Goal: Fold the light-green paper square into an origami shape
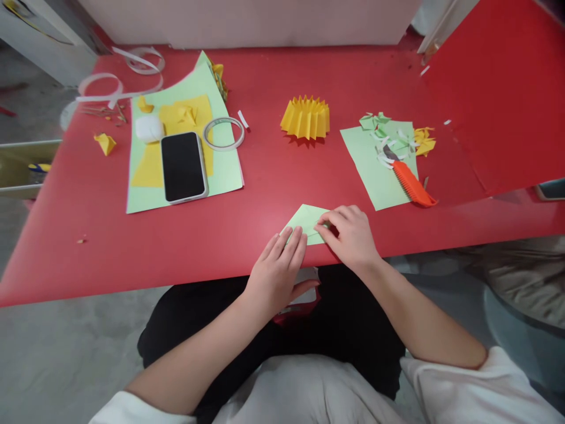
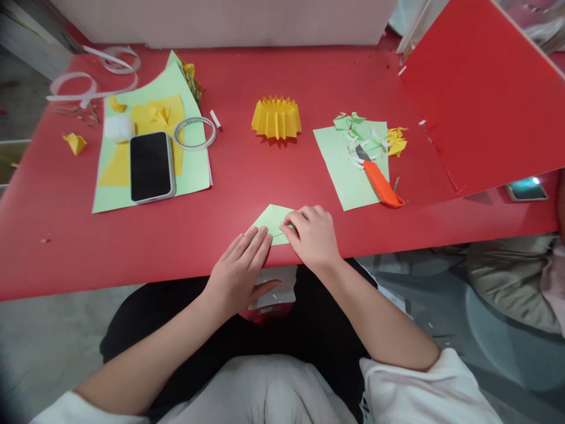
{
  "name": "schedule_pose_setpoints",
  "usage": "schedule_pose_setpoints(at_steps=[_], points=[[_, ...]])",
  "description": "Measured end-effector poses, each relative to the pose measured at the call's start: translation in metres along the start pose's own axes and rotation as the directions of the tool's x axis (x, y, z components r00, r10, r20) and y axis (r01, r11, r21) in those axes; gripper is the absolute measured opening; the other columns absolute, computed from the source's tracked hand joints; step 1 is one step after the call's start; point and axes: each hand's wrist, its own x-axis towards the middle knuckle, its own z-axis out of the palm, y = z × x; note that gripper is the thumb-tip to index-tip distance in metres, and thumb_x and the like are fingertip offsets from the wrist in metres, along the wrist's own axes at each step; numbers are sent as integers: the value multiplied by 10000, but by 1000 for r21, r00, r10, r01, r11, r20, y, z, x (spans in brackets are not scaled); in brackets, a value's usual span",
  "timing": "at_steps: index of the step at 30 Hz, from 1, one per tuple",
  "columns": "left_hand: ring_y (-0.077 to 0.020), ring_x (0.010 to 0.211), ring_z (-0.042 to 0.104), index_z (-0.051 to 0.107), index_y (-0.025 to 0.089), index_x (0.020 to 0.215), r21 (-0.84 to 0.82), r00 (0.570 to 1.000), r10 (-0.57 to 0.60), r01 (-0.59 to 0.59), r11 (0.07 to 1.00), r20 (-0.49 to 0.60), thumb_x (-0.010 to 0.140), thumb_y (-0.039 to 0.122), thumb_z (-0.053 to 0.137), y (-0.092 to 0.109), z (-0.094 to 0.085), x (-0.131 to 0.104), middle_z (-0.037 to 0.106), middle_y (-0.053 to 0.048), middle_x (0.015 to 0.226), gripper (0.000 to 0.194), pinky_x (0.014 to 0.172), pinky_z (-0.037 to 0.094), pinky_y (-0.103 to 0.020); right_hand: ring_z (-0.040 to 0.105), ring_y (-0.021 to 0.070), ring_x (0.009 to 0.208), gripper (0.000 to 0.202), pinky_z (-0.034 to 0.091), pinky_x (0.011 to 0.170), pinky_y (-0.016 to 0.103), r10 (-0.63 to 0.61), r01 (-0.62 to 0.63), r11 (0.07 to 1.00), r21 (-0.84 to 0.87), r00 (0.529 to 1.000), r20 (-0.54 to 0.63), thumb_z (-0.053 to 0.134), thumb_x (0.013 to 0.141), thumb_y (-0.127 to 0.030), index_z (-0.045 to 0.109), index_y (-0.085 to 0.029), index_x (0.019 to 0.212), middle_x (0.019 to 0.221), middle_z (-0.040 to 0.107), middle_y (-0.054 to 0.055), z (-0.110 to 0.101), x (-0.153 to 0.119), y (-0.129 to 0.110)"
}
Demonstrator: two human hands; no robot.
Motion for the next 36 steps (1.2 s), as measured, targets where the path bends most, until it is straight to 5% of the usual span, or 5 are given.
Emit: schedule_pose_setpoints(at_steps=[12,17,21,25,36], points=[[-311,1316,344,379,25,1342,48,996,35,-32,998,-83,846,558,428,-2,4,-1,398,-170,1410,730,1071,298,-422,271,349,1340,252,203,1028,645,173,-172,985,34,984,-40,600,779,-378,574,-246,992,1316,481,80,-6,-5,20],[-321,1312,346,391,21,1332,65,993,45,-38,997,-107,841,565,433,-2,7,-2,407,-177,1402,734,1071,291,-428,321,236,1339,240,252,1089,518,-3,22,995,99,982,-191,416,893,-232,619,-215,1021,1290,539,78,-11,-11,8],[-315,1311,351,389,16,1330,68,992,48,-40,997,-118,830,586,434,-2,9,-2,410,-186,1397,759,1069,292,-424,365,186,1317,415,286,1102,401,-351,349,936,41,932,88,328,941,-304,483,-127,1283,1348,494,107,-3,-19,-16],[-307,1304,366,383,-1,1328,51,993,36,-30,998,-109,823,574,452,-1,8,0,413,-196,1391,768,1072,289,-417,293,212,1353,632,233,1119,452,-349,377,924,-63,899,263,279,923,-493,290,-76,1397,1442,345,107,3,-23,-18],[-303,1271,420,408,18,1318,80,993,-21,30,996,-114,847,438,471,-15,-6,-29,444,-206,1364,634,1036,338,-432,256,249,1368,608,81,1056,652,-313,388,905,-175,885,343,210,901,-568,230,-256,1422,1490,220,109,-2,-23,-7]])
